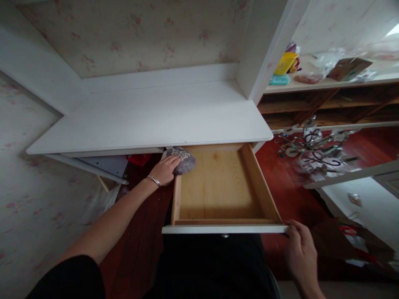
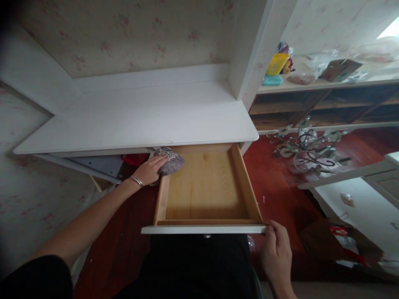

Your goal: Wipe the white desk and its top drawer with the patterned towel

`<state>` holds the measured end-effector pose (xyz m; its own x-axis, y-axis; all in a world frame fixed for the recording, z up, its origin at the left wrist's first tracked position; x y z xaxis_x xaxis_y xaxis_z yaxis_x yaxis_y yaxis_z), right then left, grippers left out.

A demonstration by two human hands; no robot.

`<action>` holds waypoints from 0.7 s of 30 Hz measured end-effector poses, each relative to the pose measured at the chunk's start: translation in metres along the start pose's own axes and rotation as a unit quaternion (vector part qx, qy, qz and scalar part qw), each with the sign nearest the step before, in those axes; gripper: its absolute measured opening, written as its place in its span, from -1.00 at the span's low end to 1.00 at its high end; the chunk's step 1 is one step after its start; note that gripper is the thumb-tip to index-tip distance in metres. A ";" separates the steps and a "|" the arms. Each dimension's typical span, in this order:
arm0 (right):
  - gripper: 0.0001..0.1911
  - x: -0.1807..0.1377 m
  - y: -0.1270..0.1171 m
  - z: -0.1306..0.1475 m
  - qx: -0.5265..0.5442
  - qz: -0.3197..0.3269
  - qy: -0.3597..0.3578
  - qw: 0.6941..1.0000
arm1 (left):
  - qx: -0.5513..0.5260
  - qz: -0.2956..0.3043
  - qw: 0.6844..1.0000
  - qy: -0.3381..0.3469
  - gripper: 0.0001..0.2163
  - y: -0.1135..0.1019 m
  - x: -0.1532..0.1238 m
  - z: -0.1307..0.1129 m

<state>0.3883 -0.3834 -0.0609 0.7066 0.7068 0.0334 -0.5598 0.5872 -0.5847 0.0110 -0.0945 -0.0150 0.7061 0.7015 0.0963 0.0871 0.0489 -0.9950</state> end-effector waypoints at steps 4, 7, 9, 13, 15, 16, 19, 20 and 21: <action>-0.68 -0.001 0.000 0.001 0.009 -0.004 -0.002 1.000 | -0.060 0.062 0.996 0.024 -0.36 -0.012 -0.030 -0.018; -0.69 0.000 0.001 0.001 0.007 -0.007 -0.006 1.000 | -0.105 0.118 0.987 0.004 -0.37 -0.027 -0.062 -0.034; -0.70 0.000 0.003 0.000 0.007 -0.012 -0.007 1.000 | -0.139 0.173 0.975 -0.016 -0.39 -0.039 -0.080 -0.046; -0.71 0.000 0.005 0.000 0.008 -0.020 -0.005 1.000 | -0.190 0.265 0.945 0.004 -0.32 -0.061 -0.095 -0.074; -0.72 0.000 0.005 0.000 0.006 -0.025 -0.007 1.000 | -0.205 0.288 0.935 0.035 -0.30 -0.068 -0.089 -0.088; -0.71 0.000 0.005 0.000 0.005 -0.028 -0.009 1.000 | -0.212 0.292 0.931 0.051 -0.32 -0.070 -0.084 -0.095; -0.69 0.000 0.005 0.000 0.008 -0.025 -0.005 1.000 | -0.235 0.303 0.917 0.108 -0.43 -0.067 -0.057 -0.119; -0.68 0.000 0.005 0.000 0.011 -0.022 -0.001 1.000 | -0.243 0.304 0.912 0.127 -0.47 -0.064 -0.046 -0.130; -0.68 0.000 0.005 0.000 0.015 -0.021 0.003 1.000 | -0.252 0.303 0.908 0.145 -0.51 -0.061 -0.035 -0.142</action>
<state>0.3851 -0.3802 -0.0639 0.7318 0.6795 0.0523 -0.5425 0.6272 -0.5588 0.0808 -0.2227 0.0457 0.8809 0.2709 -0.3880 -0.1202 -0.6651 -0.7371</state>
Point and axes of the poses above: each hand's wrist, its own x-axis towards the middle knuckle, its own y-axis out of the palm, z = x × y, the point moved 2 cm from there along x, towards the middle knuckle
